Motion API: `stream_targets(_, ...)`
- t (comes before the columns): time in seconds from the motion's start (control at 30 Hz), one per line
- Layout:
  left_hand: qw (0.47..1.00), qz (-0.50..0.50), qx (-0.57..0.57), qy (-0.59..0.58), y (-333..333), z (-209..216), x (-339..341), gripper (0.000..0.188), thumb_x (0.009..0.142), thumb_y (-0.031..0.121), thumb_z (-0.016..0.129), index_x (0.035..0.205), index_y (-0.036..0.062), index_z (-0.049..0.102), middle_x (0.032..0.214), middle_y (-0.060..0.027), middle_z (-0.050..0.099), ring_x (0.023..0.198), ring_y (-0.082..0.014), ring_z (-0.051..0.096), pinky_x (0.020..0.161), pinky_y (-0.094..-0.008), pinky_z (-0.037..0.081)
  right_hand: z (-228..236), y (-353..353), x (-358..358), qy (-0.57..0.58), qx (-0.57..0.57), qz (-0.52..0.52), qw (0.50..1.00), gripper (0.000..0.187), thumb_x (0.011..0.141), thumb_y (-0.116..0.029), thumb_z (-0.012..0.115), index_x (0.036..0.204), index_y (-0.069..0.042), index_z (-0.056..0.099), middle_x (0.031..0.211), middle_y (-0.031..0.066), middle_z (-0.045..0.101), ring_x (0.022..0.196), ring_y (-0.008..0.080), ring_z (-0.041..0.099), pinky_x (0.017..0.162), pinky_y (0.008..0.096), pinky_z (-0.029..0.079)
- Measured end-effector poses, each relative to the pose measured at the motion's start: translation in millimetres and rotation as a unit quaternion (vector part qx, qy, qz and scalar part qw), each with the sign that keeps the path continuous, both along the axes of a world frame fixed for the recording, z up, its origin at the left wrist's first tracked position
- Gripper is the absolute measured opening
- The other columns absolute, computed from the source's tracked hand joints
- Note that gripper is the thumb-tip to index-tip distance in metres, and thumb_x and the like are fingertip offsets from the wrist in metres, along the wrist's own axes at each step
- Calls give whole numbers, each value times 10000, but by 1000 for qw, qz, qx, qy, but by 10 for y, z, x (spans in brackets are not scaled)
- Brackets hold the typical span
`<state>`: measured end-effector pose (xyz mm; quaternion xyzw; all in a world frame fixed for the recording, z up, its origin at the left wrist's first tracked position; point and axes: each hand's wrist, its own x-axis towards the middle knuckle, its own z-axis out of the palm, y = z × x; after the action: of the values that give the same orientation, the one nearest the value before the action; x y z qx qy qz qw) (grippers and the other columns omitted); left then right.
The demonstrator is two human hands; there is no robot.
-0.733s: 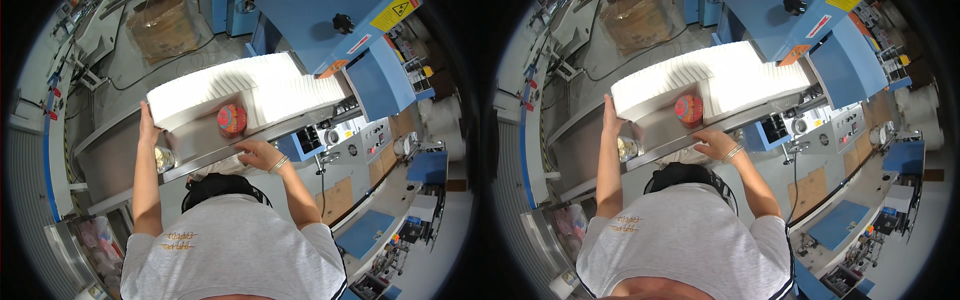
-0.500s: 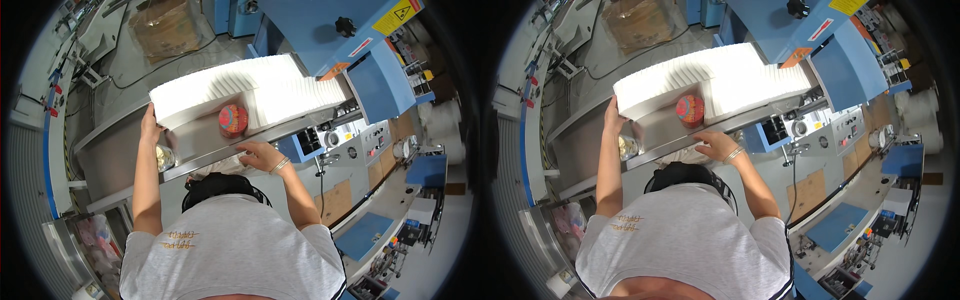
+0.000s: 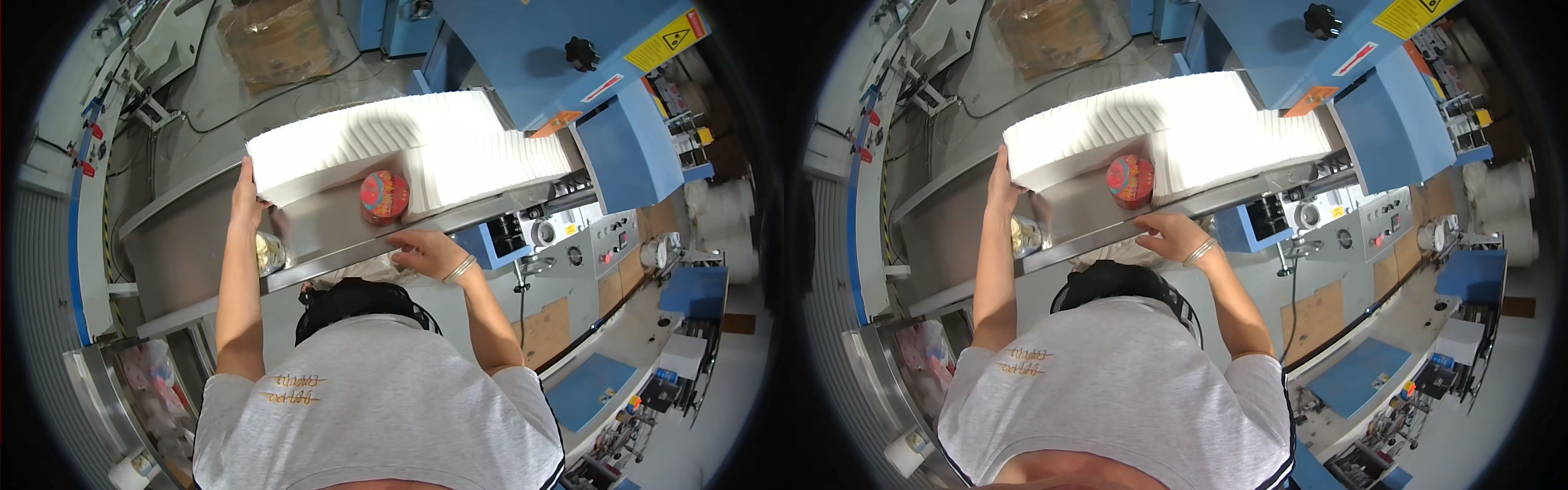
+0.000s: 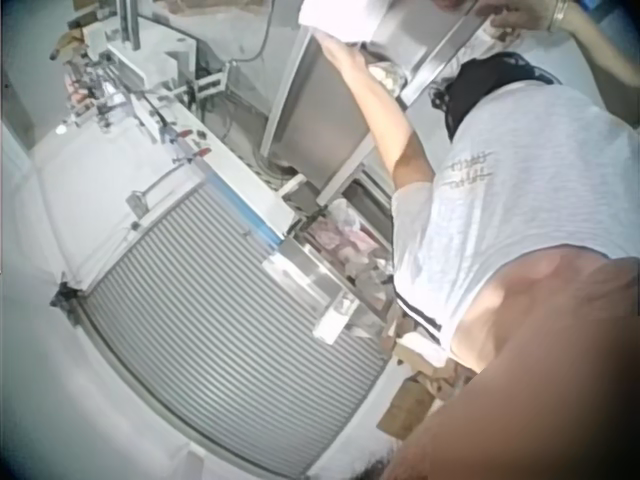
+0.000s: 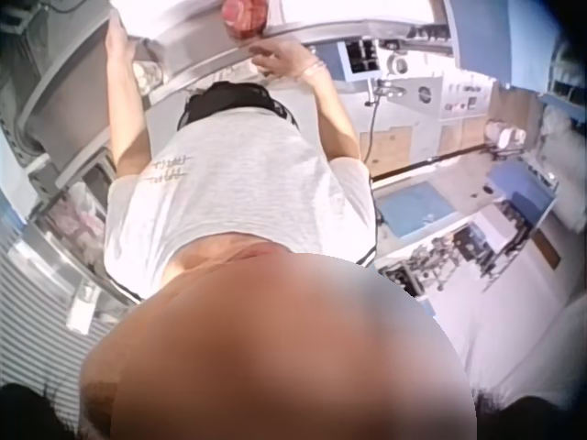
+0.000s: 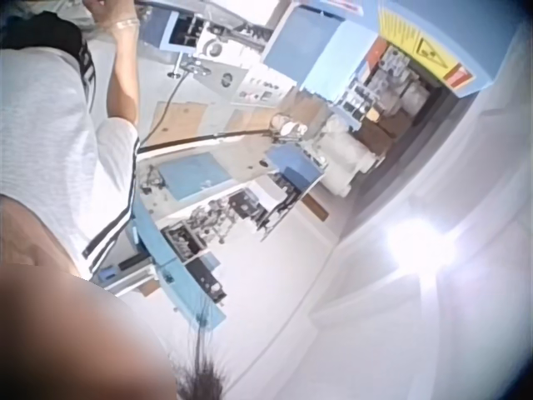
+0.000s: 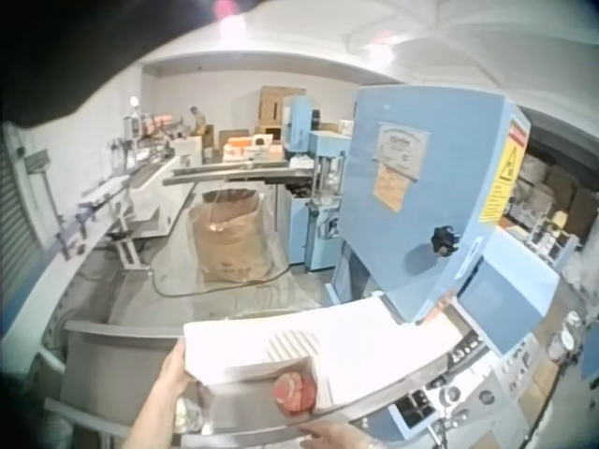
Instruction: The recorder is manually transferring and arranging stacks of paper tissues between a processing machine and a conveyor belt.
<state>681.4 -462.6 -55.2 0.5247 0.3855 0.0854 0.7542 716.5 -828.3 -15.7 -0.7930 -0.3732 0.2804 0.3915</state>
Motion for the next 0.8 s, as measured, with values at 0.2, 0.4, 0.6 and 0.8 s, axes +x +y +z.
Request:
stream_targets(0.2, 1000, -9, 11, 0, 0, -13, 17, 610, 925, 583, 393, 1341, 140, 455, 1314, -78, 518, 1170, -259, 482, 934, -493, 349, -83, 21, 8, -34, 8, 20, 999, 355, 844, -209, 654, 1135, -13, 598, 910, 150, 667, 805, 222, 659, 707, 320, 511)
stream_targets(0.4, 1000, -13, 24, 1, 1, -40, 11, 644, 904, 612, 408, 1344, 145, 453, 1311, -77, 519, 1171, -264, 477, 924, -477, 345, -37, 0, 7, -4, 0, 16, 1000, 366, 847, -213, 652, 1146, -11, 590, 932, 149, 663, 820, 221, 658, 711, 324, 512)
stream_targets(0.6, 1000, -14, 20, 1, 24, -49, -6, 647, 902, 617, 407, 1344, 147, 455, 1307, -79, 521, 1171, -262, 477, 923, -477, 345, -38, 1, 1, 5, -3, 17, 1000, 363, 855, -205, 646, 1152, -7, 584, 952, 150, 661, 827, 219, 660, 716, 319, 516)
stream_targets(0.8, 1000, -5, 21, -1, -6, -19, -1, 644, 905, 614, 407, 1336, 139, 465, 1298, -81, 528, 1160, -259, 487, 927, -473, 350, -137, 18, 4, 16, 8, 24, 1000, 378, 859, -194, 647, 1172, 3, 569, 977, 144, 661, 833, 205, 659, 705, 308, 519)
